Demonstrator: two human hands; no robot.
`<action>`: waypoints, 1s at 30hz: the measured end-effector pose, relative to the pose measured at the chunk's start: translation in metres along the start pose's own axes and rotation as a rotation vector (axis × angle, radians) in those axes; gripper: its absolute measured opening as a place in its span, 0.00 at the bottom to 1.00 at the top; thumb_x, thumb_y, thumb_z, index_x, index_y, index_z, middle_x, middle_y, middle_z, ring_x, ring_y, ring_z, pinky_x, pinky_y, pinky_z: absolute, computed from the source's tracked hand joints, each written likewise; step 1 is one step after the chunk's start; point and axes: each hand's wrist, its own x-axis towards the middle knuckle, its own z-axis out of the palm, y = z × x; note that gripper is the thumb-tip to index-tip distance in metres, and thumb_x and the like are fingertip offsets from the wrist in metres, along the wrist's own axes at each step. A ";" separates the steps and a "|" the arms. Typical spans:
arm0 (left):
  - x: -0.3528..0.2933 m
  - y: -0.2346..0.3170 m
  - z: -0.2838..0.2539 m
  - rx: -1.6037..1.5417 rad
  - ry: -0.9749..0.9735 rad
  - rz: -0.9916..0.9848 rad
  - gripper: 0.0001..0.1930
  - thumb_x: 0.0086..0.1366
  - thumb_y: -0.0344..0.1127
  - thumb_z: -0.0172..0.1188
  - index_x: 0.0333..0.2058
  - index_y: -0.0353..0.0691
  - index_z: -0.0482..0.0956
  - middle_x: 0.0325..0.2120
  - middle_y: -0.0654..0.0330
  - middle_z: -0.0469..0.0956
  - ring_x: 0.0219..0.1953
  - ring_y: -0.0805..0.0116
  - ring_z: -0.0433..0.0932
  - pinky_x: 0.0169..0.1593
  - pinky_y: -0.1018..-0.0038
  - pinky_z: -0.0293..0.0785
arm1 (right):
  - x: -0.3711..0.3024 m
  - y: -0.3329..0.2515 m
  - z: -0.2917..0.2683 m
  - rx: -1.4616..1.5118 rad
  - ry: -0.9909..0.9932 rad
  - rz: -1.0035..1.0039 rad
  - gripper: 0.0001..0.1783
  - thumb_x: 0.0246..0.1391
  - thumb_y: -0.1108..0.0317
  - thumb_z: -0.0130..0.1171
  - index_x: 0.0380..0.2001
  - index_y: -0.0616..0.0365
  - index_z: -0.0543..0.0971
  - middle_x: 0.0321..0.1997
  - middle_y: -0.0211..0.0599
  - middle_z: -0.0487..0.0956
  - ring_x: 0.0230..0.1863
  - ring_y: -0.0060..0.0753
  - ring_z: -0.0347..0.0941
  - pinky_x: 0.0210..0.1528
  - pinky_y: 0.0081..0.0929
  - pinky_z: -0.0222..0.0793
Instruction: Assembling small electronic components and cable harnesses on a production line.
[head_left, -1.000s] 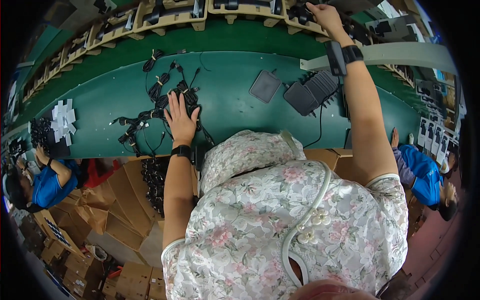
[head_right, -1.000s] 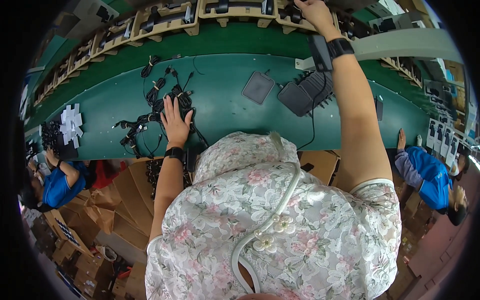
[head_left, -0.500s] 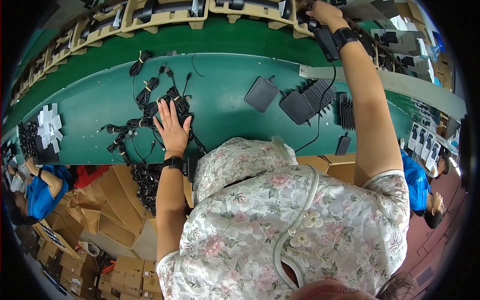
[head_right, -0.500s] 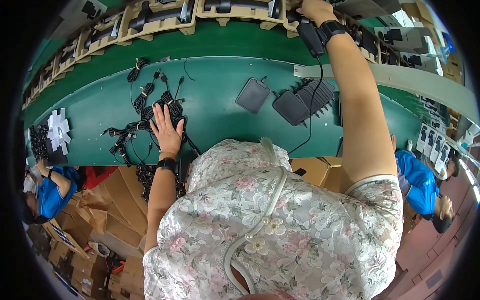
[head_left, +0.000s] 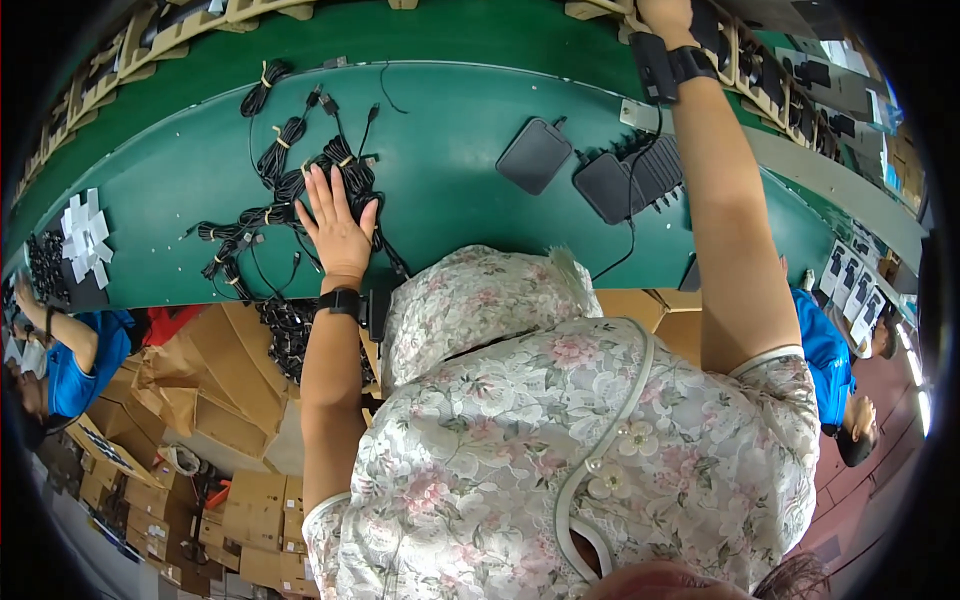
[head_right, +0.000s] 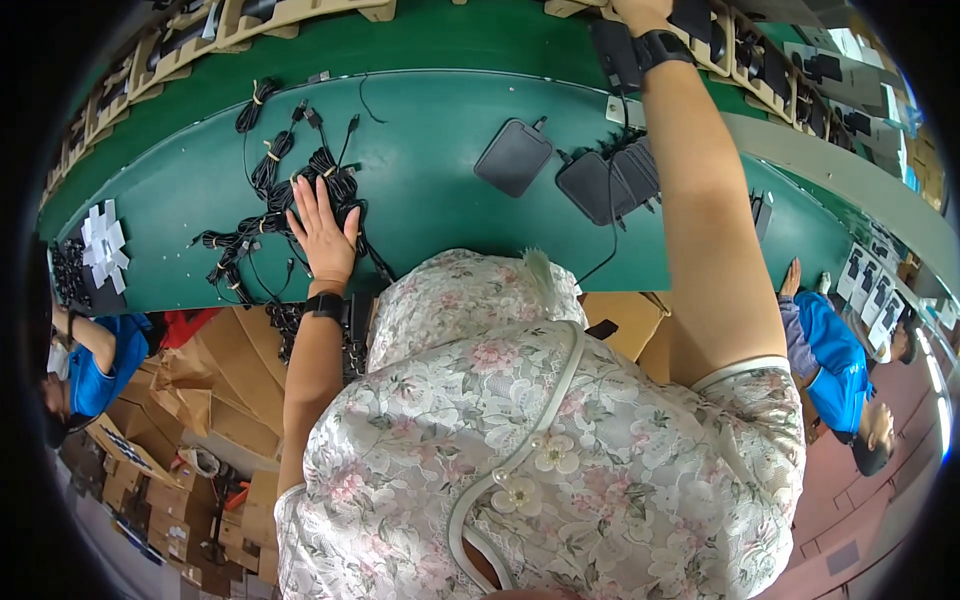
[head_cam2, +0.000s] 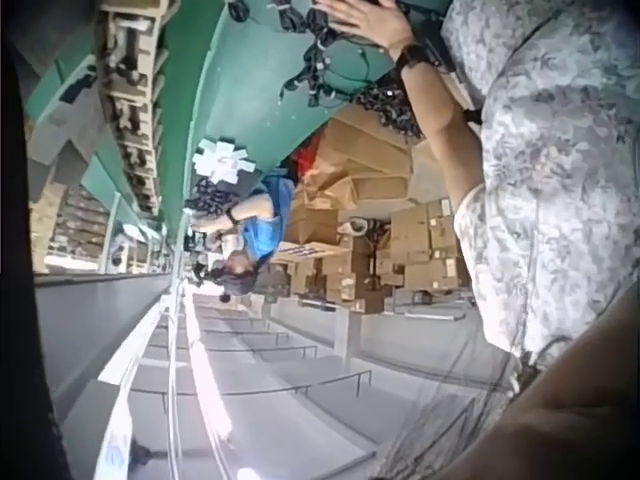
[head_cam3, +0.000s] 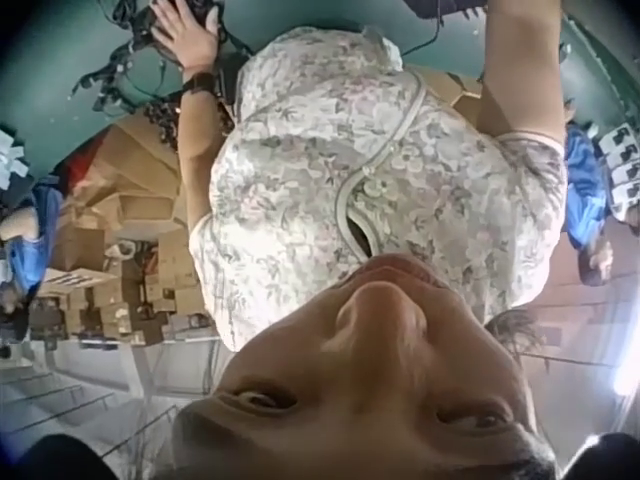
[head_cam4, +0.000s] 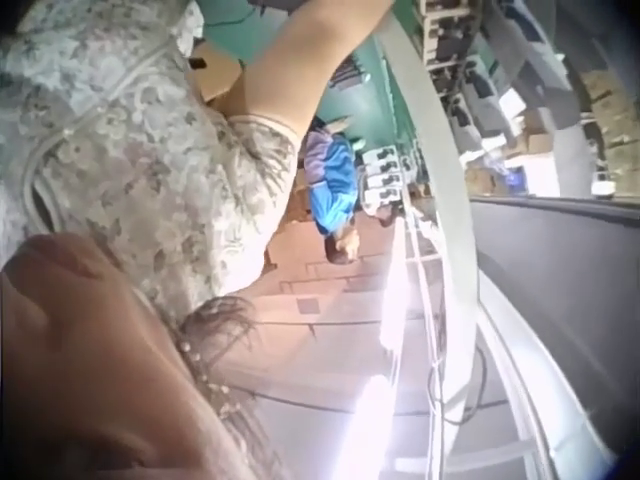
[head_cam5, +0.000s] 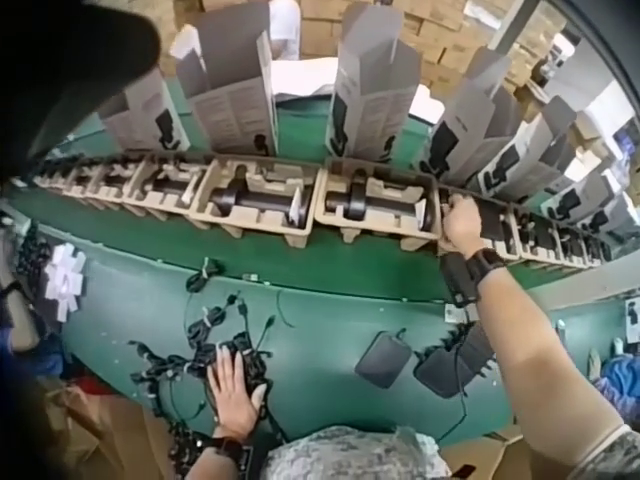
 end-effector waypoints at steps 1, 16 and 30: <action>-0.004 -0.001 0.000 0.003 0.006 -0.011 0.38 0.59 0.55 0.50 0.62 0.43 0.48 0.64 0.54 0.43 0.66 0.59 0.40 0.63 0.51 0.36 | -0.013 -0.030 -0.031 0.317 -0.222 -0.056 0.08 0.46 0.65 0.55 0.27 0.58 0.75 0.31 0.51 0.73 0.38 0.55 0.69 0.40 0.45 0.65; 0.003 -0.005 0.007 0.067 0.009 0.004 0.38 0.58 0.55 0.50 0.62 0.42 0.48 0.64 0.54 0.43 0.66 0.59 0.39 0.62 0.51 0.38 | -0.084 -0.055 0.025 -0.525 0.061 -0.833 0.12 0.46 0.64 0.54 0.35 0.57 0.74 0.34 0.40 0.75 0.34 0.36 0.71 0.34 0.30 0.67; 0.002 0.011 -0.007 -0.027 0.059 0.035 0.32 0.52 0.46 0.61 0.52 0.35 0.62 0.53 0.52 0.61 0.55 0.52 0.59 0.55 0.56 0.56 | -0.172 -0.010 0.068 -0.402 -0.545 -0.474 0.16 0.38 0.60 0.63 0.30 0.56 0.74 0.35 0.38 0.73 0.40 0.42 0.70 0.36 0.34 0.67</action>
